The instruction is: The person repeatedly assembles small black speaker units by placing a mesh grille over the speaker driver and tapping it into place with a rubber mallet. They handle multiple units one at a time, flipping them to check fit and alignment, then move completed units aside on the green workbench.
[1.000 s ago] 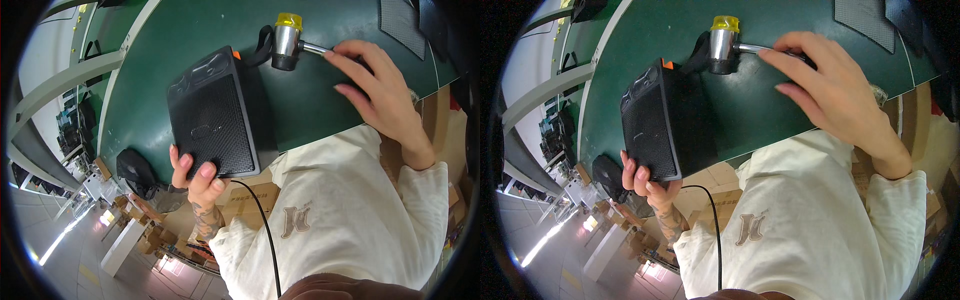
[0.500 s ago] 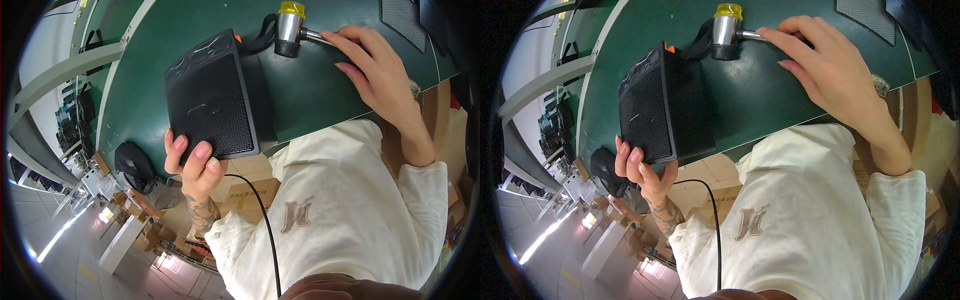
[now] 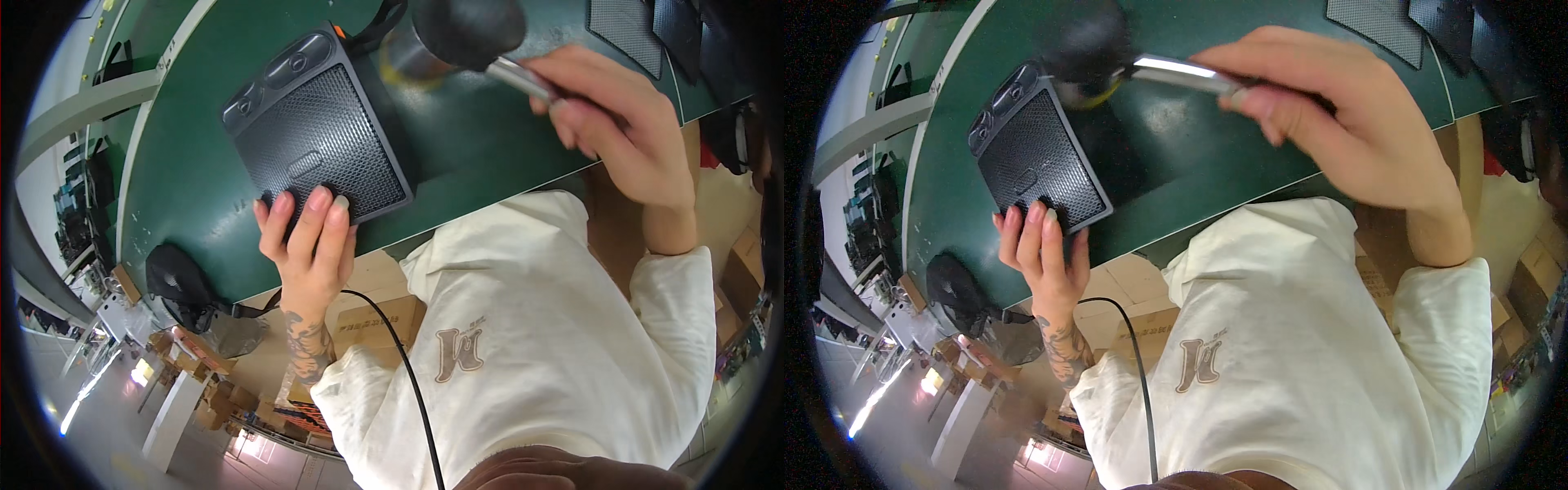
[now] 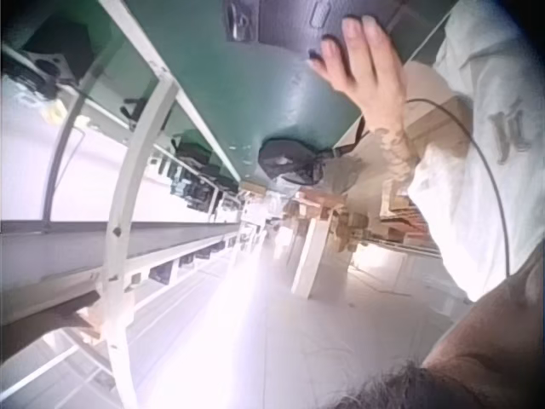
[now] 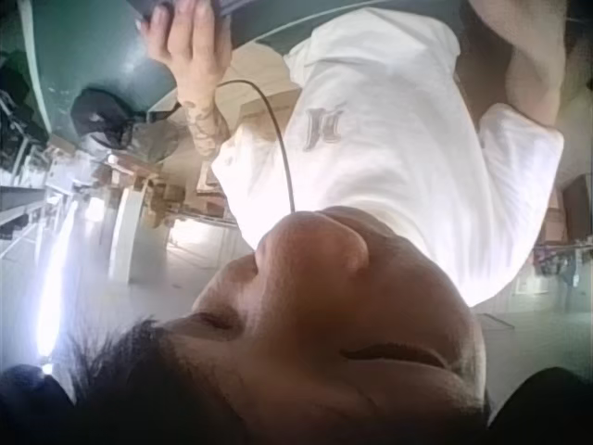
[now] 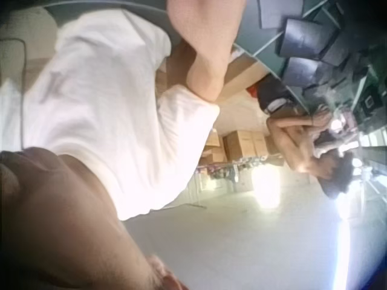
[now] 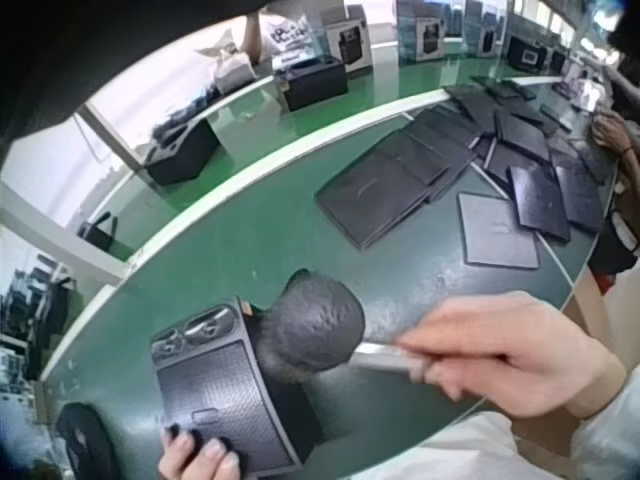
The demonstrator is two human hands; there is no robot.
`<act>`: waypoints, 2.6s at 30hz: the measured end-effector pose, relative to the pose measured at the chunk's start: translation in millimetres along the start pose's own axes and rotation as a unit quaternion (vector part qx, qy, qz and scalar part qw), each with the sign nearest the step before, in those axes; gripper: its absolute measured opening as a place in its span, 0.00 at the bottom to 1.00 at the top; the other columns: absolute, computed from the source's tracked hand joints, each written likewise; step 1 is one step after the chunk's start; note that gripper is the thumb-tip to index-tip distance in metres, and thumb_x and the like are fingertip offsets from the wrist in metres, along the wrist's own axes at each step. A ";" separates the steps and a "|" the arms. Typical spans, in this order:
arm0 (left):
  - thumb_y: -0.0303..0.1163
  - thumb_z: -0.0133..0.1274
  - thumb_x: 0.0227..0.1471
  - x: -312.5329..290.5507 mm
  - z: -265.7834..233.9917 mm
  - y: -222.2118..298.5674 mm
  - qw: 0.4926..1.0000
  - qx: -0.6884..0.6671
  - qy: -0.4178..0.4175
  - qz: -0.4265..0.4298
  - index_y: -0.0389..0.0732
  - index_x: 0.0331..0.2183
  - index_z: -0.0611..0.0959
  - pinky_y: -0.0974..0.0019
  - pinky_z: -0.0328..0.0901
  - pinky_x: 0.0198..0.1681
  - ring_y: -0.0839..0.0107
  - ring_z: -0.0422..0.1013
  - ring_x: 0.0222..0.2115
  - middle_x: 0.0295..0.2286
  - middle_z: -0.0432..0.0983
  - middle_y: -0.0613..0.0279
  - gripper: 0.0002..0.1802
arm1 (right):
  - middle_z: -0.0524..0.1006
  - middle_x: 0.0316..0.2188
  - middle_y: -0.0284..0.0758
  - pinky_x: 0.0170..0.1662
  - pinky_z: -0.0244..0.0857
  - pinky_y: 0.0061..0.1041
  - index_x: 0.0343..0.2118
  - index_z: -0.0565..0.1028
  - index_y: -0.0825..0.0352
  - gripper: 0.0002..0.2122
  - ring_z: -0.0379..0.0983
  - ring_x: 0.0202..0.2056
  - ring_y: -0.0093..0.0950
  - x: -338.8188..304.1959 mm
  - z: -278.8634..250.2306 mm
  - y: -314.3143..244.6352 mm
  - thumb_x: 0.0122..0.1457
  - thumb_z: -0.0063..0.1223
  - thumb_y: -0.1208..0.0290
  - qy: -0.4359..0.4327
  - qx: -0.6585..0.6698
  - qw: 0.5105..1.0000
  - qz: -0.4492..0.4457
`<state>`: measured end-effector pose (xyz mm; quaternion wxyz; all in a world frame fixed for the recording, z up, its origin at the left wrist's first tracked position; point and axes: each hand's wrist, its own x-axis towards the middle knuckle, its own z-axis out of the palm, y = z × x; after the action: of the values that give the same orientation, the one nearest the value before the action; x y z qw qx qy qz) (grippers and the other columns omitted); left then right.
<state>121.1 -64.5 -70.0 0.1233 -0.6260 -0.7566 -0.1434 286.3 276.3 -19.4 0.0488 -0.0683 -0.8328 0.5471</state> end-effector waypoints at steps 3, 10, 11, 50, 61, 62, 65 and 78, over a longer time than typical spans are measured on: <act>0.22 0.67 0.47 -1.6 6.9 5.3 0.998 -0.022 0.048 -0.035 0.48 0.55 0.80 0.39 0.51 0.68 0.51 0.61 0.61 0.57 0.73 0.62 0.32 | 0.78 0.37 0.46 0.34 0.69 0.27 0.51 0.77 0.80 0.16 0.77 0.32 0.30 10.8 -1.8 -17.9 0.64 0.51 0.75 -0.052 0.003 0.993 -0.103; 0.21 0.67 0.48 4.1 6.3 7.0 0.997 -0.010 0.057 -0.044 0.47 0.52 0.82 0.40 0.57 0.66 0.52 0.65 0.58 0.55 0.76 0.62 0.27 | 0.76 0.37 0.39 0.35 0.70 0.26 0.54 0.77 0.72 0.20 0.76 0.32 0.34 7.1 4.8 -27.9 0.57 0.56 0.86 -0.126 -0.101 0.978 -0.129; 0.22 0.67 0.48 5.5 7.0 7.0 0.997 -0.007 0.060 -0.045 0.47 0.52 0.82 0.40 0.57 0.65 0.52 0.65 0.58 0.55 0.76 0.62 0.28 | 0.76 0.37 0.39 0.35 0.69 0.26 0.54 0.77 0.72 0.20 0.76 0.32 0.34 6.6 1.7 -29.5 0.57 0.56 0.85 -0.113 -0.098 0.980 -0.134; 0.53 0.52 0.65 116.1 -55.4 -50.5 0.922 -0.153 0.023 -0.356 0.37 0.49 0.79 0.56 0.72 0.39 0.48 0.82 0.36 0.34 0.83 0.43 0.27 | 0.71 0.58 0.50 0.58 0.67 0.42 0.60 0.67 0.74 0.38 0.71 0.56 0.47 107.4 35.2 -69.9 0.50 0.71 0.59 0.050 -0.300 0.885 -0.353; 0.36 0.38 0.73 39.5 23.3 -117.5 0.828 -0.396 0.207 -0.337 0.27 0.57 0.74 0.63 0.70 0.50 0.66 0.78 0.40 0.40 0.82 0.47 0.23 | 0.77 0.51 0.53 0.54 0.70 0.38 0.65 0.62 0.73 0.43 0.76 0.51 0.48 233.5 19.0 -104.4 0.46 0.71 0.65 -0.168 -0.280 0.923 -0.204; 0.34 0.40 0.72 48.8 28.8 -124.1 0.807 -0.426 0.175 -0.369 0.27 0.55 0.75 0.64 0.70 0.49 0.67 0.78 0.39 0.38 0.82 0.49 0.21 | 0.75 0.55 0.53 0.57 0.70 0.36 0.66 0.62 0.72 0.44 0.75 0.53 0.47 255.8 7.0 -89.8 0.46 0.72 0.63 -0.093 -0.281 0.918 -0.265; 0.32 0.45 0.70 53.6 31.4 -127.3 0.789 -0.448 0.179 -0.381 0.28 0.51 0.79 0.68 0.70 0.46 0.72 0.77 0.36 0.35 0.83 0.55 0.18 | 0.75 0.55 0.50 0.62 0.65 0.37 0.65 0.66 0.70 0.41 0.71 0.56 0.46 332.0 -1.8 -93.0 0.47 0.71 0.61 0.000 -0.328 0.897 -0.297; 0.29 0.49 0.68 56.9 39.0 -130.6 0.797 -0.458 0.130 -0.371 0.26 0.46 0.82 0.69 0.72 0.43 0.73 0.77 0.35 0.34 0.83 0.55 0.15 | 0.64 0.65 0.56 0.69 0.54 0.35 0.70 0.60 0.68 0.48 0.60 0.67 0.43 491.8 -86.7 -55.2 0.58 0.54 0.32 -0.016 -0.317 0.947 -0.053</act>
<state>-18.1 -21.0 -93.5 -0.1428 -0.2561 -0.7540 -0.5878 -188.4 415.3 68.9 0.0409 -0.0271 -0.9663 0.2525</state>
